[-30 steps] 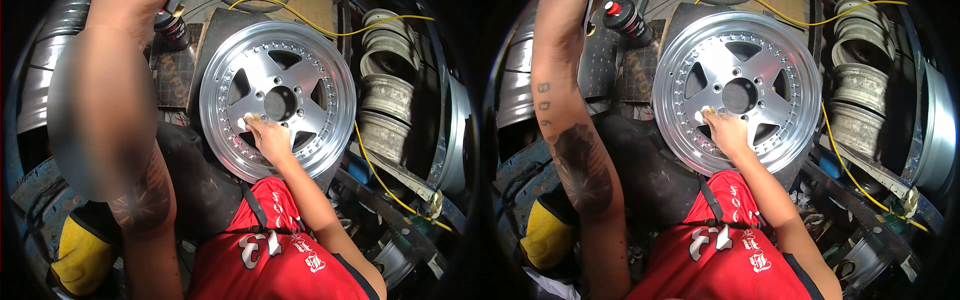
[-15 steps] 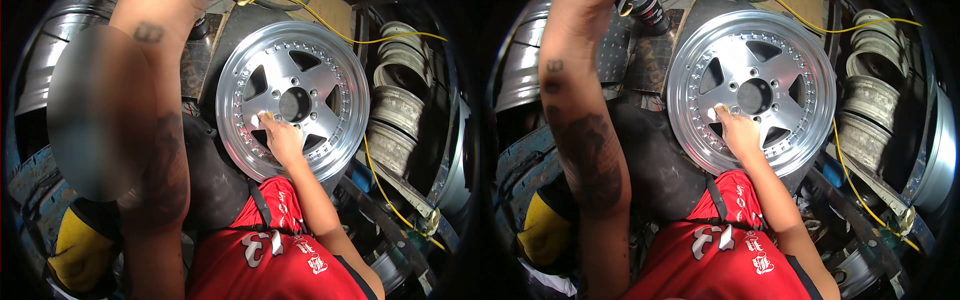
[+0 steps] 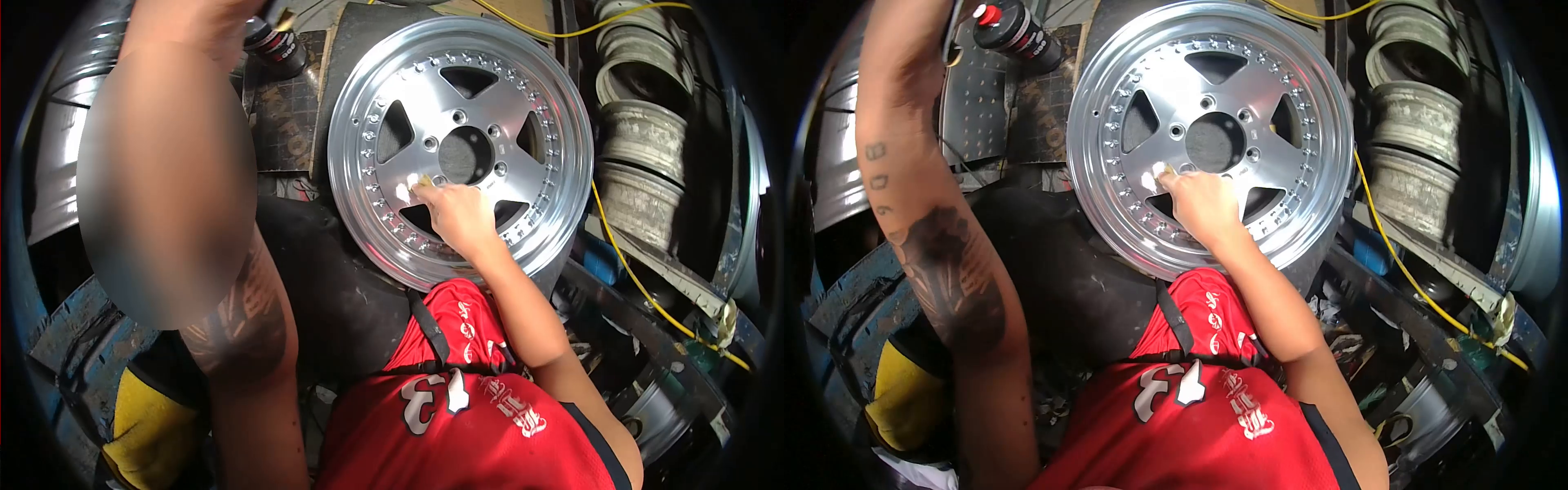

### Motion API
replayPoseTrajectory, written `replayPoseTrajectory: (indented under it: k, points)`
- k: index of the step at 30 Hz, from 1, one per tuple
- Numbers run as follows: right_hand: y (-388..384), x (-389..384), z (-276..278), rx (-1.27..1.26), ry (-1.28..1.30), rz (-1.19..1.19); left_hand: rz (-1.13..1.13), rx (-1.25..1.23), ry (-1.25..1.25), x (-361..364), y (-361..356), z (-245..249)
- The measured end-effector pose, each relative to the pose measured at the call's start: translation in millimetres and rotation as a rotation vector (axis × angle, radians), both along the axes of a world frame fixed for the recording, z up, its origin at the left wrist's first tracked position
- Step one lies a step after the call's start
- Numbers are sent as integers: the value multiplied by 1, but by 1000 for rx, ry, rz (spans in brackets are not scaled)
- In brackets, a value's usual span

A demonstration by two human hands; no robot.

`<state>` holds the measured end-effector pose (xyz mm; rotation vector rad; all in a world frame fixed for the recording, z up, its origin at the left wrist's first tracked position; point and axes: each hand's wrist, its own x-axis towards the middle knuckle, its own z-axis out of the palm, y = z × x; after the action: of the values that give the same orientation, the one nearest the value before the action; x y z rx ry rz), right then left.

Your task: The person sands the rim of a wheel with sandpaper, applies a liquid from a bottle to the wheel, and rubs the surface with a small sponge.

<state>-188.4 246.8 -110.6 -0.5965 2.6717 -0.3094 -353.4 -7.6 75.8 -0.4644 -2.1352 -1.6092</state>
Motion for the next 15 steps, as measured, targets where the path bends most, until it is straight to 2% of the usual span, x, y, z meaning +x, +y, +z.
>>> replayPoseTrajectory:
  k: [1, 4, 5, 7, 8, 10, 12, 13, 15]
  points:
    - [-1, -1, 0, -18, 58, -11, -41, 54, -133, 17, -2, 14]
    - [-4, 15, -16, -121, 206, -77, 48, -5, -121, 12, 6, 8]
    - [-3, 16, -14, -126, 237, -54, -18, -12, -151, 19, 2, 16]
    - [-5, 5, -6, -68, 204, -25, 64, -98, -63, 21, 4, 14]
    - [-6, 5, -2, -33, 181, -22, 187, -174, 51, 16, 18, 2]
    - [-6, 5, -8, -104, 239, -65, 227, -236, 95, 12, 21, 3]
    - [-2, 16, -17, -123, 193, -77, 89, -207, 19, 11, 6, 8]
    - [-4, 8, -7, 54, 62, -29, 37, -186, 27, 6, -1, 4]
    - [-6, 4, -4, -84, 132, -104, -5, -96, 29, 0, -3, -10]
